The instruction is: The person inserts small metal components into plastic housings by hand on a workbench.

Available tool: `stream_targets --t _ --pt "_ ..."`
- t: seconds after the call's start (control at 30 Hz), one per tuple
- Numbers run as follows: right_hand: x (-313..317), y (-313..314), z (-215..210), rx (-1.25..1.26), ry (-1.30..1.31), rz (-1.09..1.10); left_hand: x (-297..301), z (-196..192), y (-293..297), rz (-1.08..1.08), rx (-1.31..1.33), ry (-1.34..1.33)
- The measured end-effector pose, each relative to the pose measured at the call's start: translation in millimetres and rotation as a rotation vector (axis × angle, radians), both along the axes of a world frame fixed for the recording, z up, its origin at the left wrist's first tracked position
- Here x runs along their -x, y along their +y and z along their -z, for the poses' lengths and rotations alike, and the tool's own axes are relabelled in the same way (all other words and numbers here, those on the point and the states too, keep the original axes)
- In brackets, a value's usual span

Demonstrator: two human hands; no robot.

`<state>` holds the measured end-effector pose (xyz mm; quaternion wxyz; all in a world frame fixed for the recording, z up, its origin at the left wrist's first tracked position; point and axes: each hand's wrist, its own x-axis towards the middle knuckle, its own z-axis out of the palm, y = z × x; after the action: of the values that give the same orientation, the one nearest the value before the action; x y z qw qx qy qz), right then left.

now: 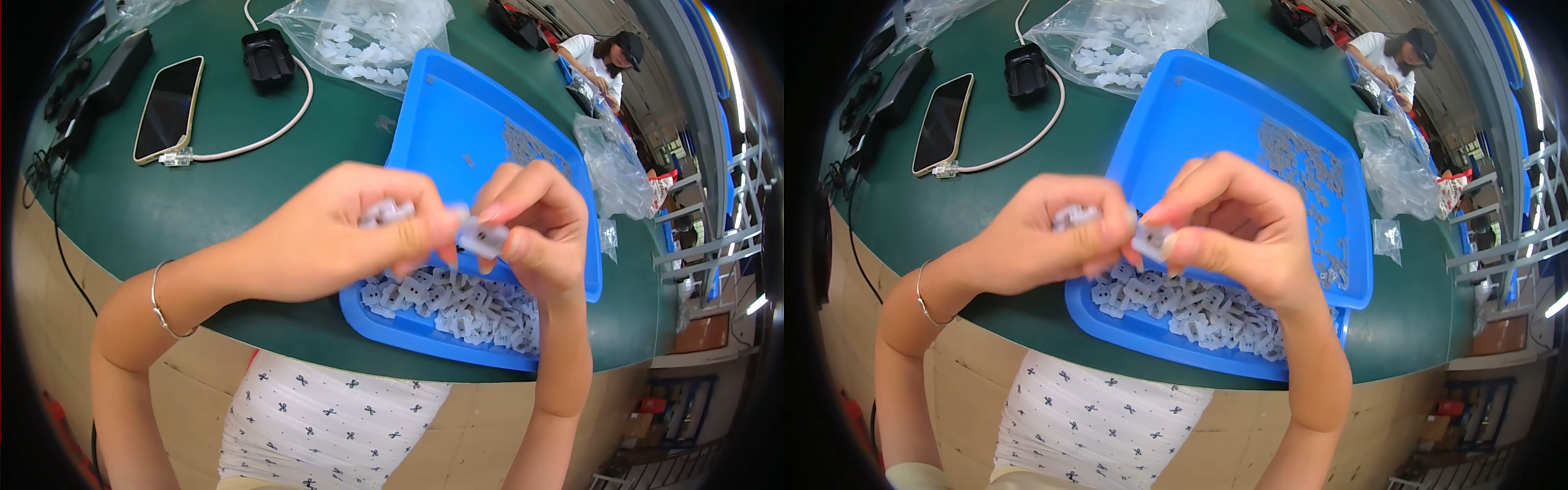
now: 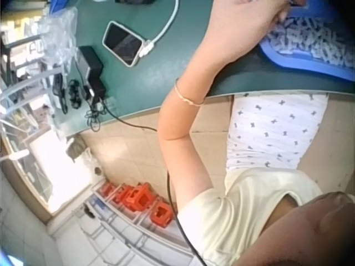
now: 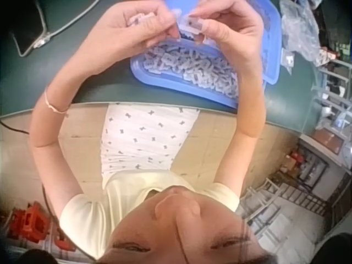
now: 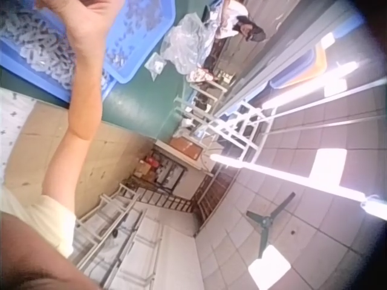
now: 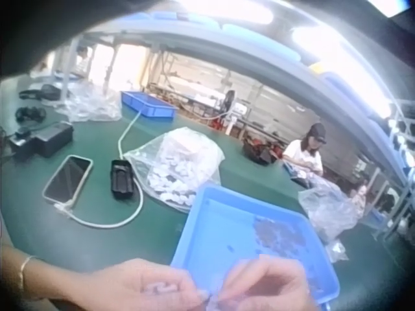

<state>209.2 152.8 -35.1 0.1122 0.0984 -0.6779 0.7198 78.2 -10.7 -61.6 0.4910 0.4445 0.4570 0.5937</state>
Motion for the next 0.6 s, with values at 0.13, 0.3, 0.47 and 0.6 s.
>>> stream_targets --t 0.13,0.3,0.47,0.6 --pt "-7.2 12.7 -11.9 -0.068 -0.098 -0.024 19.2 1.9 6.4 -0.064 0.11 -0.724" --pt "-6.7 17.9 -16.0 -0.502 -0.174 -0.224 22.3 2.3 10.9 -0.311 0.104 -0.779" --pt "1.4 7.0 -8.3 -0.683 -0.128 -0.065 19.4 -2.3 9.7 -0.269 0.06 -0.495" --pt "5.9 1.8 5.4 -0.886 -0.122 0.174 18.1 1.0 9.0 -0.177 0.047 -0.383"
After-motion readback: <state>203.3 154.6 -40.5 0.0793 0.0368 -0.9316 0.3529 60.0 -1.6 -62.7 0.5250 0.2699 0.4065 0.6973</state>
